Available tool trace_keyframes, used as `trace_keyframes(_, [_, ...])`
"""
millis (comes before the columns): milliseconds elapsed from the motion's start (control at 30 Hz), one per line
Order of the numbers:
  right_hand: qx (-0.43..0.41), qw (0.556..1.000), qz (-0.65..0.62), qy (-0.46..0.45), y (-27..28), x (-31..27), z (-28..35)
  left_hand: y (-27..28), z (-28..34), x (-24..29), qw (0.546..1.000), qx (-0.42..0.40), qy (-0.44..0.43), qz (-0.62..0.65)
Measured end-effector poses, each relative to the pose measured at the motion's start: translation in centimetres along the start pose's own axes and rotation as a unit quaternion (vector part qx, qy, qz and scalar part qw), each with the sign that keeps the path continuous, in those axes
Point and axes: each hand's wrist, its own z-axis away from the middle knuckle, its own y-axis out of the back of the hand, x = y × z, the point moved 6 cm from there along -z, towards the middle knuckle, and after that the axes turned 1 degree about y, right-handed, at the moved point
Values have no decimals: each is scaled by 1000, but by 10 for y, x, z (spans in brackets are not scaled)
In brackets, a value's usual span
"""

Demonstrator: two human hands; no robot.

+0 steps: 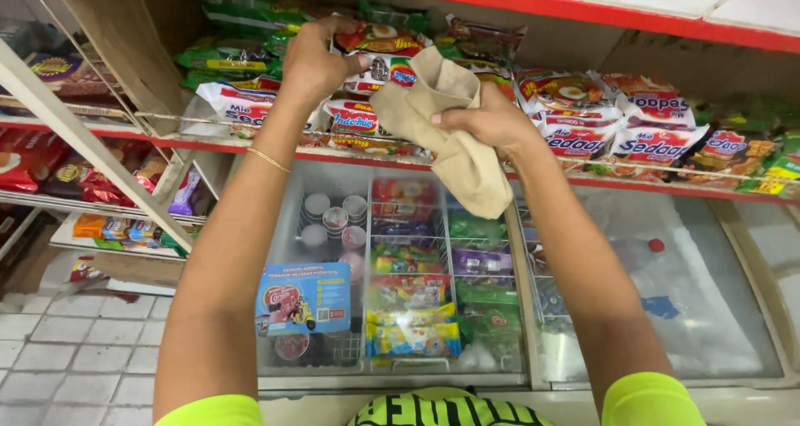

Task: Wiping dust off individual instant noodle packets with a cloth and organizing them on the store shelf.

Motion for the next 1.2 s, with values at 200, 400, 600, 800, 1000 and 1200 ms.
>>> trace_keyframes(200, [-32,999,37,-5,-7,4,-6,-17,2,-29,989,-93,115,-19])
trace_keyframes(400, [-18,992,122,-20,-7,10,-4,-27,2,-45,988,-124,79,-44])
trace_keyframes(600, [-13,990,139,11,-11,2,13,-18,15,-11,987,-104,66,-101])
trace_keyframes(800, [53,971,78,218,-9,-24,88,-31,42,56,971,-12,-96,-218])
trace_keyframes(1000, [-25,985,-130,111,-25,35,142,-60,60,54,948,-16,-134,-289])
trace_keyframes(1200, [-19,986,-165,16,-33,115,184,-58,67,55,948,-9,-154,-278])
